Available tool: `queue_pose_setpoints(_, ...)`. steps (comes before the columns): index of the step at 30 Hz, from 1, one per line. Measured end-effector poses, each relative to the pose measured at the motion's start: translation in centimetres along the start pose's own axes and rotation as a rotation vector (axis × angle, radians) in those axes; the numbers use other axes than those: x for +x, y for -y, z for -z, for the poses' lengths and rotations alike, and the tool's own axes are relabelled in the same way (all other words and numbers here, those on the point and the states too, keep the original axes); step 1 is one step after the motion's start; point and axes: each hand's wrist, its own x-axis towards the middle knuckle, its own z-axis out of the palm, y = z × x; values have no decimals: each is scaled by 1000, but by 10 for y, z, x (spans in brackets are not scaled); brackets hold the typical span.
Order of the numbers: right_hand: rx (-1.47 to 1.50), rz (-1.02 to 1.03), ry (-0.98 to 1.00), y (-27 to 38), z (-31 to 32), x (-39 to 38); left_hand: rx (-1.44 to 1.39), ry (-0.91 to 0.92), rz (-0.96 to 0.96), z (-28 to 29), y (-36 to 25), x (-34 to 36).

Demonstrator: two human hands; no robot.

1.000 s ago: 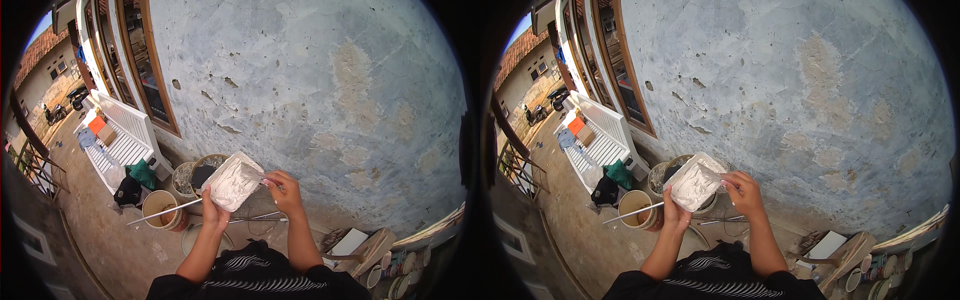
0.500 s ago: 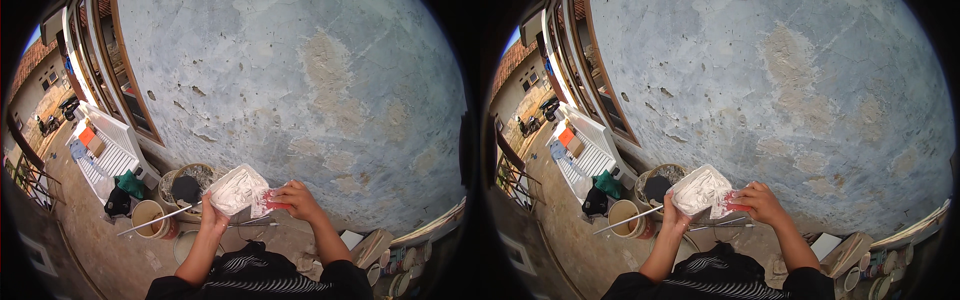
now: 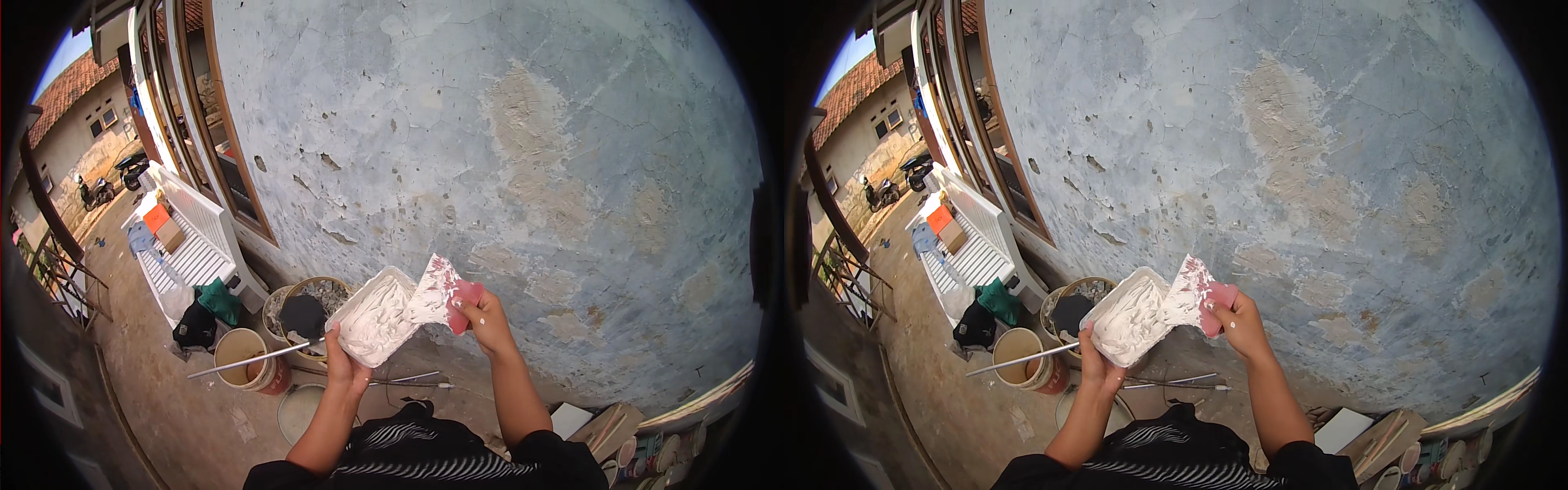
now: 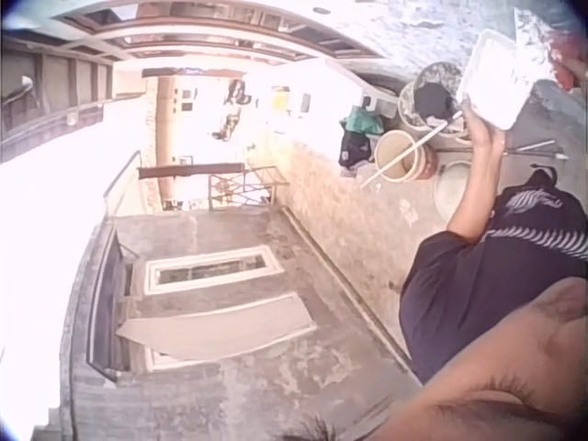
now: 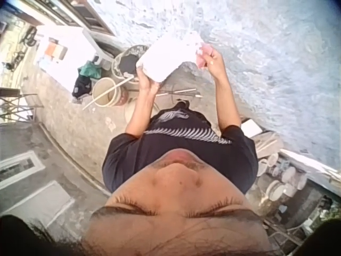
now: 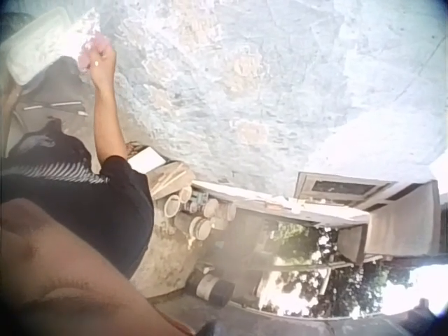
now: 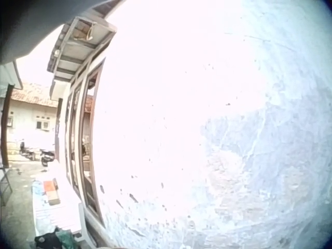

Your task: Applying patching compound to a wall using a putty knife.

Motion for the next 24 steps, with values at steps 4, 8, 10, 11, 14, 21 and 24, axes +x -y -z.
queue_pose_setpoints(4,144,-44,-16,-9,-3,6,-4,40,-55,0,7,-2)
queue_pose_setpoints(8,103,-14,-66,-8,2,-1,0,69,-45,2,8,-5)
queue_pose_setpoints(10,91,14,-117,-8,7,-6,-4,73,-37,0,9,-6)
queue_pose_setpoints(11,62,81,-141,-8,9,-9,2,82,-22,-2,10,-7)
queue_pose_setpoints(14,-55,160,-216,3,5,-23,28,101,7,-3,10,-8)
queue_pose_setpoints(21,-822,460,-295,32,-23,-54,22,109,116,5,6,-7)
queue_pose_setpoints(24,-947,582,-293,38,-47,-56,26,102,131,5,-3,-6)
